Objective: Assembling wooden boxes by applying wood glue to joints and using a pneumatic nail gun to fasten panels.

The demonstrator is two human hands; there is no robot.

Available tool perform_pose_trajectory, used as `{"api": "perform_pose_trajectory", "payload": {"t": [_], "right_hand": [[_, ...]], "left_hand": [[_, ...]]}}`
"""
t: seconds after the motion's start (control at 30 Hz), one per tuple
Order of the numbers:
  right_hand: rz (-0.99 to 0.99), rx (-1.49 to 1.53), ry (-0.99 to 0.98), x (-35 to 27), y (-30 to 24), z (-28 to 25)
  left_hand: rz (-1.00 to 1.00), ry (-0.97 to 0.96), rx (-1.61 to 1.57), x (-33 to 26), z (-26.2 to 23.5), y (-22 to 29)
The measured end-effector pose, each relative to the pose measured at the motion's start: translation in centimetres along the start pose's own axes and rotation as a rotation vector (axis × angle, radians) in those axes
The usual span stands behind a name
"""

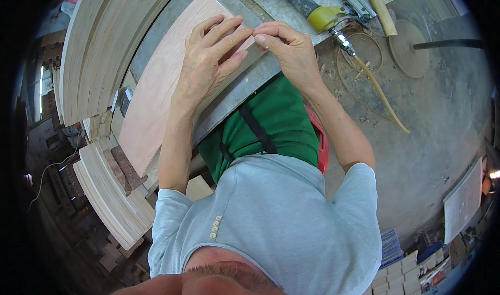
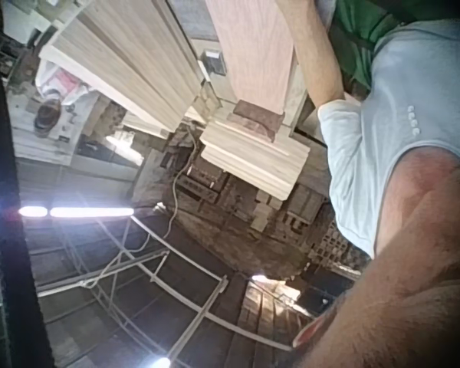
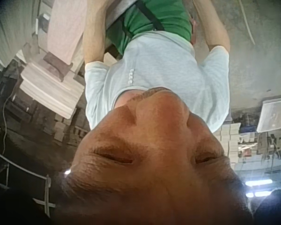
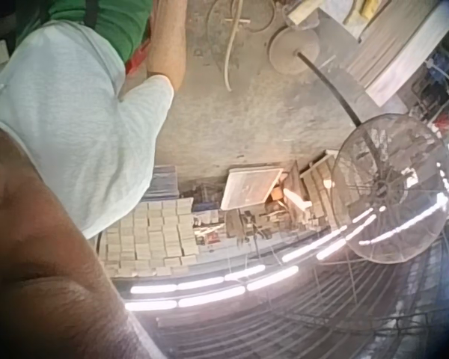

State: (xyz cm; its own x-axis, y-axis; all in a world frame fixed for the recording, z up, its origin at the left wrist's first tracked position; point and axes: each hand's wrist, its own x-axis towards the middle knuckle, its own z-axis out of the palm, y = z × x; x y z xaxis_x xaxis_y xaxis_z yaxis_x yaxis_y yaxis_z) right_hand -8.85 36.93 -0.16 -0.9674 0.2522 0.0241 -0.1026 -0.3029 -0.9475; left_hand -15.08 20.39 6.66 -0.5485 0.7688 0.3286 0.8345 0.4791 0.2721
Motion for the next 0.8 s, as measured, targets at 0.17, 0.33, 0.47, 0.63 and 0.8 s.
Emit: {"api": "perform_pose_trajectory", "payload": {"t": [0.17, 0.33, 0.47, 0.63, 0.8], "right_hand": [[0.042, 0.200, 0.029, -0.3, 0.1, 0.6], [0.050, 0.256, 0.064, -0.5, 0.7, 0.8], [0.011, 0.283, 0.067, -0.7, 1.3, 1.0], [-0.029, 0.230, 0.113, -1.0, 1.3, 1.3], [-0.033, 0.303, 0.178, -1.1, 1.4, 1.9]], "left_hand": [[0.013, -0.005, 0.000, 0.2, -0.1, -0.1], [-0.014, 0.014, -0.022, 0.3, 0.2, -0.2], [0.022, 0.058, -0.026, 0.5, 0.6, -0.5], [0.036, 0.099, -0.027, 0.6, 0.9, -0.5], [0.002, 0.050, -0.013, 0.4, 0.7, -0.2]]}}
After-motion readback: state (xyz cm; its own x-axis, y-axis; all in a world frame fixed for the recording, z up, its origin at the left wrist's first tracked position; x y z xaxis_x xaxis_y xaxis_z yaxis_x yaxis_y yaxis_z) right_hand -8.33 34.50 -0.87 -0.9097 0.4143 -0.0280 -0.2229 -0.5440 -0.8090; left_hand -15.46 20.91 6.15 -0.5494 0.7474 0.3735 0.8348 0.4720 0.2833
